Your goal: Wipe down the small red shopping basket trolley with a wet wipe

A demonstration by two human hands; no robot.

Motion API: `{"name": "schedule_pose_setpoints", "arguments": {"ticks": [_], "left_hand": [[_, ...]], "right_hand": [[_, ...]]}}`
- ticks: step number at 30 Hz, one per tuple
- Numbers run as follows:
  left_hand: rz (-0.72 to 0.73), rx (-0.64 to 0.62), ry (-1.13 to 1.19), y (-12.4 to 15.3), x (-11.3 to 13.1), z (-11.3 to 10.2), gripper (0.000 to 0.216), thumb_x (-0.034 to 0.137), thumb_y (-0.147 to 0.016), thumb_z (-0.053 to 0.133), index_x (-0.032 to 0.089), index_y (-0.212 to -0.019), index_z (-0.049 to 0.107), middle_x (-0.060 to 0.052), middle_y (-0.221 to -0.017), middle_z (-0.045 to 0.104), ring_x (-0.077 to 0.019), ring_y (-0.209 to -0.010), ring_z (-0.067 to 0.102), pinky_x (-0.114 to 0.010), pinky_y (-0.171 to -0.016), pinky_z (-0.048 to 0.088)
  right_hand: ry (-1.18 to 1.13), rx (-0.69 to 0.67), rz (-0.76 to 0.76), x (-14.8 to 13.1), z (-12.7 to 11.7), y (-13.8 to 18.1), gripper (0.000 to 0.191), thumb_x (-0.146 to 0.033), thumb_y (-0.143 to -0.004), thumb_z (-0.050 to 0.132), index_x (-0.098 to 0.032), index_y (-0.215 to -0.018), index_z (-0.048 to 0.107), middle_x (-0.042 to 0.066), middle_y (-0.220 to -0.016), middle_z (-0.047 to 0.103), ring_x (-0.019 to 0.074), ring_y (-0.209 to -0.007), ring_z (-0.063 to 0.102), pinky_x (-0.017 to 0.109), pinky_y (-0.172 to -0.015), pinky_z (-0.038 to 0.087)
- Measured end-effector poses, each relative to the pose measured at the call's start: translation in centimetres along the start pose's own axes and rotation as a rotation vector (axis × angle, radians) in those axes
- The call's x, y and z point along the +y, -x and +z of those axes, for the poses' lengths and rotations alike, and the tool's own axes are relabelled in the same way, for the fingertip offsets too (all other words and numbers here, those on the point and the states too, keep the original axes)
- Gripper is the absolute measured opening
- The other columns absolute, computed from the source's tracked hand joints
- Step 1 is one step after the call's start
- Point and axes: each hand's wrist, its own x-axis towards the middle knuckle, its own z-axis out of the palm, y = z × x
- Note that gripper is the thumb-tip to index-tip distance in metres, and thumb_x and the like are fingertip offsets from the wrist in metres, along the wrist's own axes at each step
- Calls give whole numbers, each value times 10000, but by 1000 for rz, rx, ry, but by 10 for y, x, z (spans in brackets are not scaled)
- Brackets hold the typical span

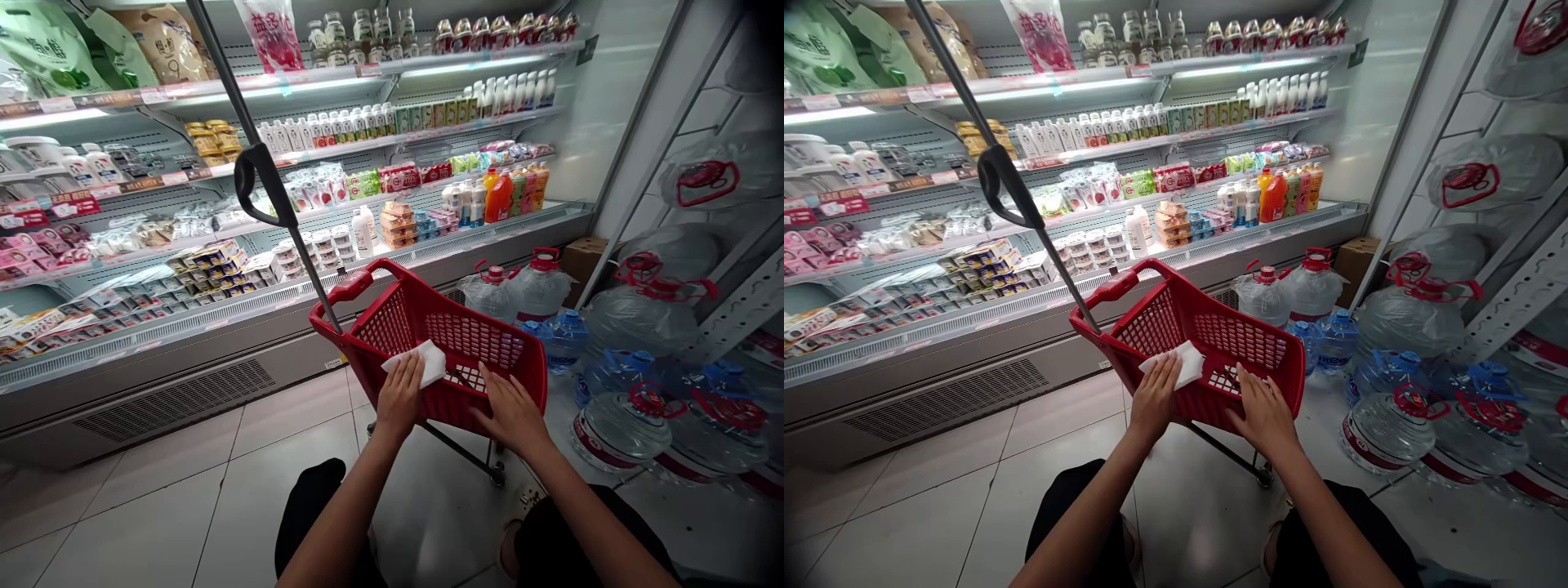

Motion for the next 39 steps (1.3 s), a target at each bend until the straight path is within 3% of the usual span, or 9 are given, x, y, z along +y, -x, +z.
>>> {"name": "schedule_pose_setpoints", "arguments": {"ticks": [6,11,14,18,24,31,33,36,39], "left_hand": [[156,9,66,0,37,11,579,121,-1006,392,136,-1585,408,-76,-1650,409,-198,-1528,385,-377,-1275,305],[5,-18,21,-8,3,2,581,86,-979,422,109,-1560,432,-103,-1621,455,-224,-1517,404,-422,-1290,288],[-28,12,15,-5,12,6,581,102,-982,433,87,-1563,421,-126,-1621,447,-238,-1521,398,-424,-1278,317],[141,25,66,0,36,11,579,125,-1009,398,131,-1588,399,-87,-1644,420,-206,-1529,383,-390,-1279,307],[-3,-6,11,-7,10,7,547,112,-997,426,111,-1543,458,-112,-1613,467,-227,-1516,406,-427,-1282,308],[164,12,97,-5,72,22,595,134,-994,436,147,-1588,408,-88,-1649,413,-207,-1534,372,-392,-1267,329],[183,9,119,-7,66,19,579,124,-998,421,153,-1576,429,-81,-1633,441,-198,-1522,395,-382,-1267,326],[61,0,86,-9,46,15,548,111,-992,422,121,-1536,477,-108,-1604,479,-224,-1499,435,-411,-1260,340],[12,-1,65,-7,52,16,548,122,-993,435,103,-1539,467,-129,-1609,465,-239,-1500,434,-420,-1253,350]], "right_hand": [[-55,-4,-23,8,3,2,872,-385,-927,529,-174,-1666,118,153,-1484,598,291,-1322,596,518,-1181,350],[-54,-35,24,2,-3,1,872,-402,-931,555,-135,-1656,150,161,-1405,650,284,-1328,589,499,-1209,317],[-60,-25,33,-7,-5,-3,842,-395,-939,540,-134,-1650,172,166,-1378,666,293,-1306,603,510,-1203,318],[-68,-17,9,-6,-8,-4,811,-358,-940,517,-149,-1647,179,164,-1435,632,284,-1308,600,513,-1214,296],[10,-25,31,27,-9,18,866,-467,-960,503,-177,-1669,101,147,-1573,509,288,-1434,492,525,-1241,253],[-43,26,22,34,-2,26,891,-452,-918,551,-210,-1669,137,125,-1520,572,302,-1396,528,565,-1236,256],[-57,11,13,34,-4,25,912,-451,-899,580,-199,-1665,153,130,-1509,581,306,-1394,528,563,-1231,270],[-61,-26,34,34,-5,23,914,-458,-881,615,-180,-1650,207,140,-1482,597,302,-1395,527,558,-1242,246],[-70,-7,52,33,-2,22,879,-443,-869,625,-181,-1629,269,142,-1446,624,300,-1374,545,563,-1238,238]]}}
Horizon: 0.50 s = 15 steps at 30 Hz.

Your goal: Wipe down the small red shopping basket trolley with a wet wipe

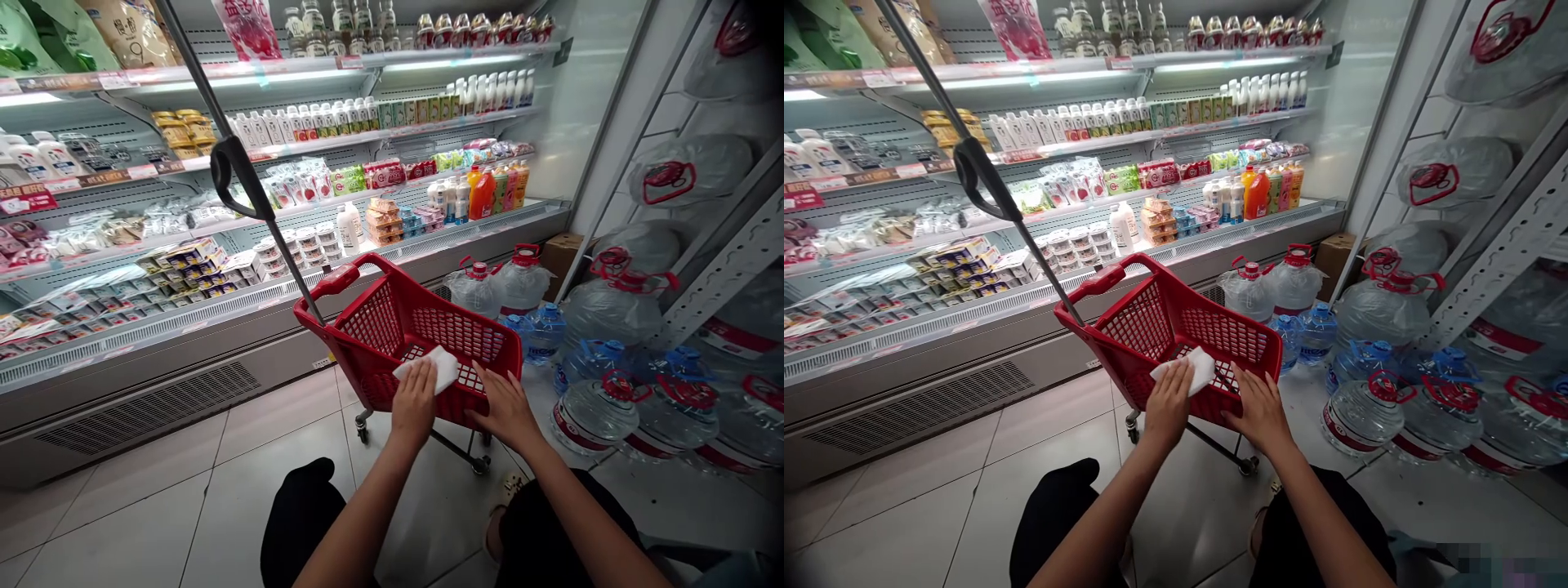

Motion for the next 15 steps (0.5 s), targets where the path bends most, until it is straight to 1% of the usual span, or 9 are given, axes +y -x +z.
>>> {"name": "schedule_pose_setpoints", "arguments": {"ticks": [3,5,6,8,10,11,13,14,15], "left_hand": [[139,8,45,3,21,3,562,143,-1012,420,125,-1574,426,-95,-1647,411,-212,-1531,379,-382,-1267,319],[202,2,66,3,23,1,563,144,-1017,413,152,-1580,424,-74,-1647,415,-193,-1529,381,-373,-1275,301],[190,-4,64,1,20,0,559,140,-1015,416,157,-1573,435,-73,-1636,434,-191,-1519,399,-378,-1275,302],[94,-14,33,-1,8,-2,542,132,-1007,427,146,-1548,469,-87,-1609,475,-205,-1498,435,-402,-1270,314],[8,-15,-6,-3,-1,-3,527,134,-1003,436,121,-1527,489,-105,-1600,485,-227,-1491,447,-420,-1262,328],[0,-15,-20,-4,-2,-2,529,135,-1001,437,115,-1527,485,-110,-1604,477,-231,-1493,444,-419,-1259,333],[26,-22,-31,-4,5,0,547,135,-996,439,117,-1542,461,-113,-1616,460,-225,-1499,434,-406,-1255,337],[41,-31,-28,-4,11,1,556,139,-994,445,120,-1550,449,-114,-1620,455,-222,-1501,430,-404,-1254,337],[47,-43,-17,-4,17,2,561,147,-993,453,123,-1553,441,-117,-1619,456,-224,-1501,430,-409,-1254,338]], "right_hand": [[-27,41,-35,1,3,1,842,-437,-854,624,-186,-1604,332,149,-1429,638,310,-1343,567,574,-1222,258],[-39,42,-53,2,3,1,842,-439,-856,617,-182,-1604,332,155,-1427,637,314,-1344,564,576,-1220,261],[-40,32,-49,3,2,1,854,-442,-860,615,-175,-1613,314,157,-1426,636,313,-1349,561,573,-1222,257],[-34,3,-25,2,2,1,890,-444,-868,621,-168,-1633,260,157,-1426,631,305,-1360,552,565,-1231,243],[-23,-15,-2,1,1,-1,922,-444,-866,636,-176,-1645,223,150,-1412,639,302,-1359,555,562,-1236,236],[-22,-18,6,-1,0,-2,937,-442,-867,639,-185,-1653,198,147,-1415,637,302,-1359,555,564,-1236,238],[-30,-2,20,-5,-4,-4,991,-444,-876,634,-189,-1671,102,164,-1509,561,315,-1408,513,575,-1228,260],[-32,25,27,-7,-8,-5,1023,-452,-881,633,-182,-1676,49,183,-1593,463,334,-1463,450,587,-1222,273],[-26,61,28,-11,-13,-6,1045,-459,-884,637,-180,-1677,16,194,-1672,330,360,-1522,354,603,-1218,279]]}}
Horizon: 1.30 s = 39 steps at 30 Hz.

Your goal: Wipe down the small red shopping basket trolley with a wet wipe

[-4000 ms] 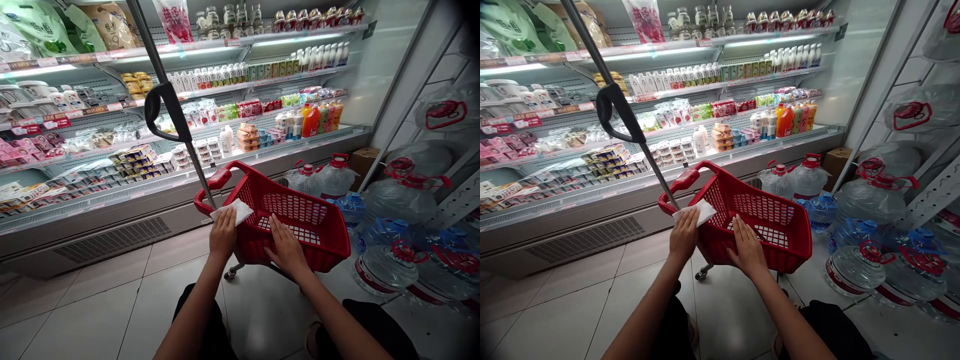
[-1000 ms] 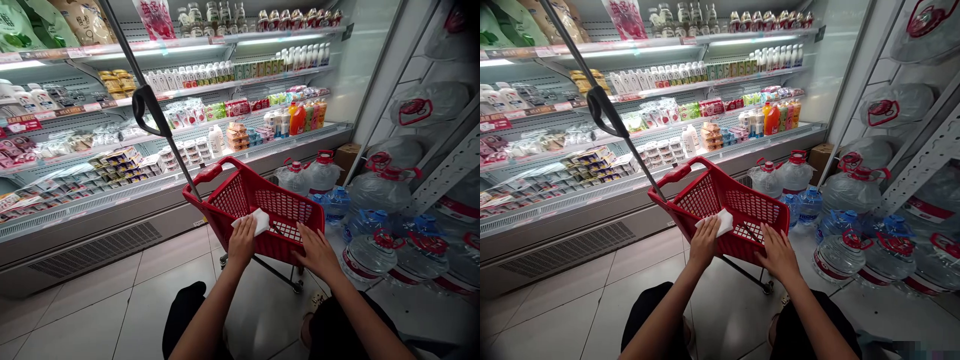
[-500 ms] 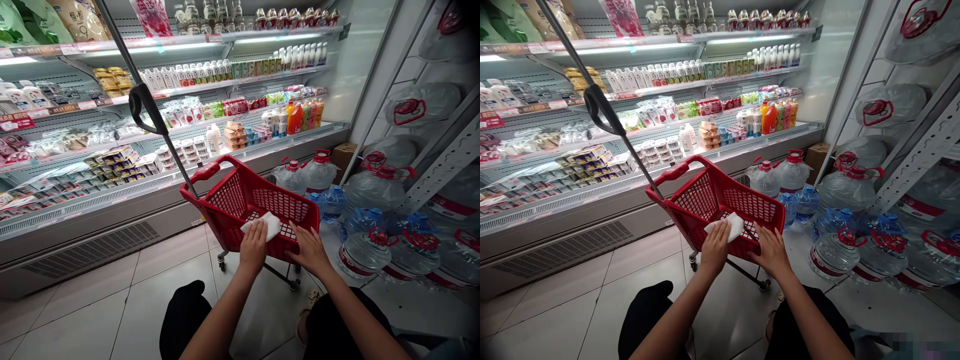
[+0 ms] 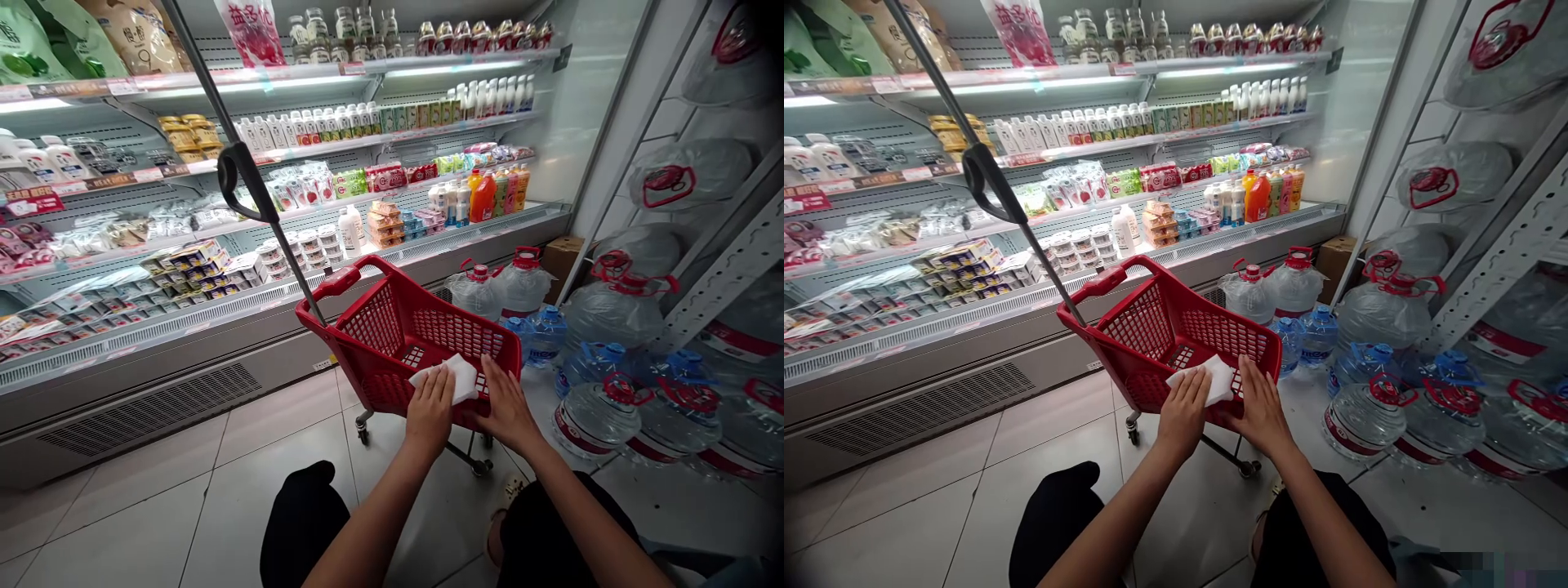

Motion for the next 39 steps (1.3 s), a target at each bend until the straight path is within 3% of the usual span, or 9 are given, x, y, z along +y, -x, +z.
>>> {"name": "schedule_pose_setpoints", "arguments": {"ticks": [3,6,10,13,17,23,28,33,39], "left_hand": [[0,-35,101,-5,14,-3,559,194,-994,479,102,-1544,437,-145,-1596,484,-251,-1494,437,-446,-1255,339],[51,-57,294,-9,14,-15,669,233,-957,523,54,-1577,345,-188,-1583,487,-268,-1518,400,-458,-1257,344],[16,-32,433,-6,-10,-35,847,256,-887,574,79,-1632,211,-191,-1656,367,-280,-1560,315,-498,-1257,344],[-86,-2,317,2,-38,-44,851,378,-922,622,100,-1632,244,-173,-1701,272,-316,-1592,217,-549,-1288,248],[-67,-22,144,10,-62,-42,786,520,-1003,567,195,-1648,258,-90,-1706,295,-275,-1589,237,-517,-1300,218],[-88,24,123,7,-47,-32,772,547,-1022,528,196,-1654,257,-90,-1700,310,-285,-1585,244,-539,-1312,154],[-89,30,148,2,-30,-27,794,515,-970,602,185,-1632,314,-96,-1706,290,-319,-1577,259,-563,-1309,160],[-77,0,92,4,-32,-27,712,306,-948,593,190,-1610,361,-75,-1702,302,-276,-1549,333,-511,-1312,195],[-80,-3,66,14,-43,-35,737,212,-955,538,235,-1646,281,-54,-1710,282,-245,-1550,337,-494,-1317,187]], "right_hand": [[42,63,-100,-18,-15,-7,985,-381,-907,640,-232,-1683,52,132,-1755,62,404,-1599,92,641,-1228,264],[14,-11,-264,-40,-19,-14,878,-161,-941,499,-282,-1684,47,77,-1744,174,307,-1599,179,559,-1250,309],[-38,-17,-297,-50,-6,-12,867,-54,-943,378,-249,-1678,-38,89,-1706,291,218,-1531,370,437,-1184,445],[46,-24,-311,-42,0,2,829,-47,-966,358,-306,-1678,19,32,-1678,356,212,-1520,392,451,-1206,408],[106,-28,-242,-19,-7,32,799,-55,-971,318,-318,-1677,53,1,-1673,362,210,-1534,364,469,-1250,325],[169,86,-19,19,-25,68,729,-193,-1012,378,-297,-1682,112,39,-1649,412,267,-1491,439,534,-1258,296],[145,111,-71,-15,-7,33,757,-130,-998,352,-236,-1686,54,79,-1647,412,260,-1493,437,499,-1227,376],[71,81,-180,-60,13,-8,797,-35,-952,292,-221,-1681,28,72,-1641,425,220,-1490,441,465,-1233,382],[73,96,-96,4,-4,34,717,-102,-1001,298,-260,-1681,134,52,-1621,463,224,-1484,449,499,-1242,353]]}}
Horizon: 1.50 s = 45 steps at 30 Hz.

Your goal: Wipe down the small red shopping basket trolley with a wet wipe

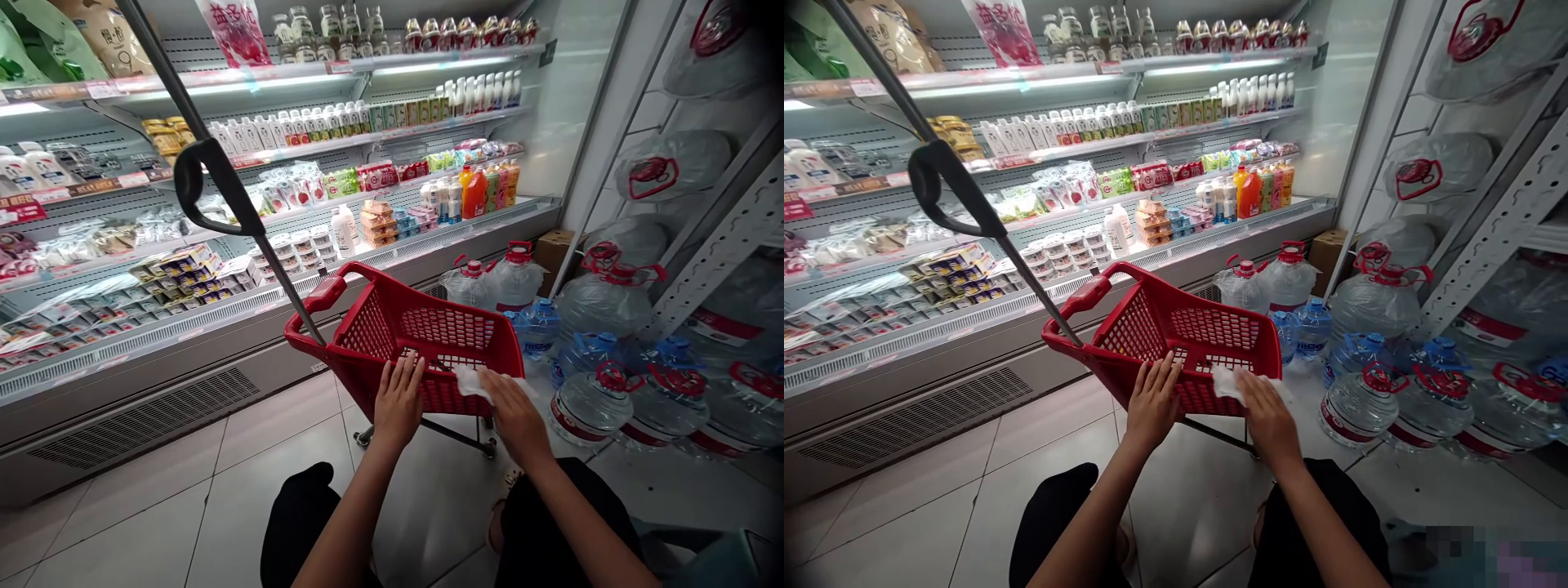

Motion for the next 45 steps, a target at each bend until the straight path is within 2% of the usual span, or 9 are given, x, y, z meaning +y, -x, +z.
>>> {"name": "schedule_pose_setpoints", "arguments": {"ticks": [5,11,16,20,27,34,38,41,45], "left_hand": [[-5,-15,45,4,-2,-1,805,226,-897,619,204,-1636,300,-86,-1729,215,-290,-1579,262,-521,-1316,172],[0,-46,62,-1,-24,0,814,354,-956,605,233,-1666,226,-58,-1744,151,-278,-1601,194,-513,-1321,143],[-139,-40,-8,-3,-38,9,712,416,-1062,433,248,-1686,135,-32,-1735,185,-238,-1606,175,-480,-1321,164],[-57,-53,10,10,-21,16,651,389,-1084,376,278,-1682,143,10,-1724,227,-209,-1603,184,-493,-1326,142],[-176,-38,36,19,-3,15,618,430,-1086,373,151,-1634,307,-93,-1696,304,-241,-1598,207,-511,-1323,156],[-48,-77,136,41,48,23,723,267,-1010,459,87,-1654,182,-130,-1730,189,-263,-1609,143,-480,-1308,219],[-6,-117,322,47,35,4,892,200,-899,520,151,-1674,81,-104,-1732,200,-269,-1603,186,-504,-1306,228],[-13,-117,440,43,23,-7,950,168,-867,516,204,-1678,21,-76,-1718,262,-251,-1583,256,-499,-1301,252],[-51,-96,515,40,25,-6,1013,155,-819,548,215,-1674,8,-90,-1715,266,-275,-1586,246,-542,-1302,231]], "right_hand": [[-18,2,116,37,-13,26,570,-252,-1070,312,-251,-1640,298,66,-1584,512,237,-1469,466,510,-1245,333],[-107,47,130,12,2,7,468,-325,-1087,332,-226,-1503,521,84,-1357,692,250,-1301,615,516,-1228,367],[-103,72,-29,-31,5,13,557,-202,-1054,391,-232,-1611,376,64,-1451,640,243,-1349,586,486,-1228,378],[-65,6,-174,-52,4,19,698,-65,-1006,326,-261,-1666,216,26,-1598,492,204,-1461,480,436,-1244,362],[-42,-12,-171,-14,1,17,689,-75,-1008,345,-282,-1656,240,23,-1593,493,207,-1486,446,464,-1249,357],[-117,5,-251,-65,22,15,681,-110,-1020,363,-244,-1667,198,58,-1589,499,206,-1480,456,437,-1222,410],[-108,-40,-279,-38,19,5,660,-117,-1035,346,-278,-1662,216,35,-1581,511,194,-1463,479,451,-1248,365],[-77,-3,-173,-6,16,-3,616,-169,-1055,376,-278,-1651,268,44,-1560,537,222,-1453,493,491,-1243,364],[-103,32,-150,-25,22,-4,589,-218,-1053,440,-260,-1631,332,67,-1534,566,248,-1437,514,520,-1233,382]]}}
